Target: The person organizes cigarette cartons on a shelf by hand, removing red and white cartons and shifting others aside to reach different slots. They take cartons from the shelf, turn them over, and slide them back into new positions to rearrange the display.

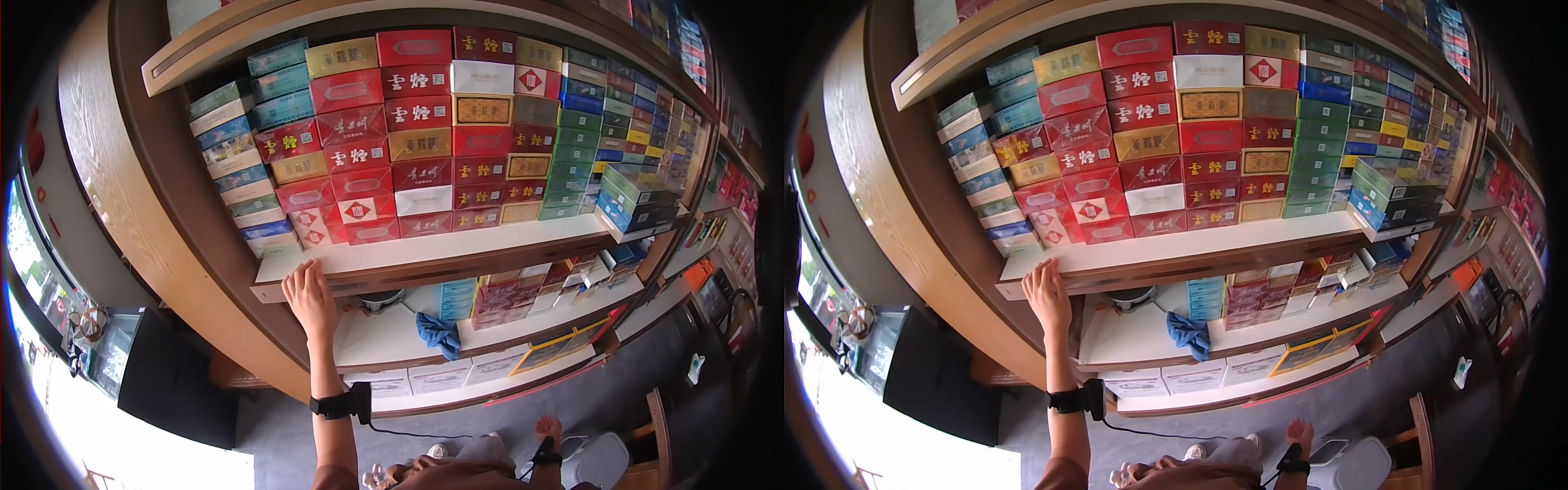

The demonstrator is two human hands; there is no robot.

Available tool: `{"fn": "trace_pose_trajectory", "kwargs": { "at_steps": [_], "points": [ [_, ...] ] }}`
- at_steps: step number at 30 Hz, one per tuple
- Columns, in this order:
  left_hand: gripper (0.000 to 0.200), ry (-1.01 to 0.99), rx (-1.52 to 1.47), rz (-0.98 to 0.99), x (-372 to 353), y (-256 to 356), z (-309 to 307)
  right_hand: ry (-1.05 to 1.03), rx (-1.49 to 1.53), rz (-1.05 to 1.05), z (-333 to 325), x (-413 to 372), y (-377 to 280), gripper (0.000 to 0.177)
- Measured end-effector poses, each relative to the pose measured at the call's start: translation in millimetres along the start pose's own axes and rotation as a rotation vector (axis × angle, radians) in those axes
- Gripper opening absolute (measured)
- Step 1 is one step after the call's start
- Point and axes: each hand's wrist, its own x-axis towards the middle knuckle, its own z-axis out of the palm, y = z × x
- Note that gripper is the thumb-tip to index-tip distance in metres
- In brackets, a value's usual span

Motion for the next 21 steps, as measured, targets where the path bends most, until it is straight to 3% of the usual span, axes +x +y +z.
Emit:
{"fn": "trace_pose_trajectory", "kwargs": {
  "at_steps": [21],
  "points": [
    [0.022,0.002,0.031,0.016,-1,-4,2,0.018,0.014,0.021,-9,-14,2,0.014]
  ]
}}
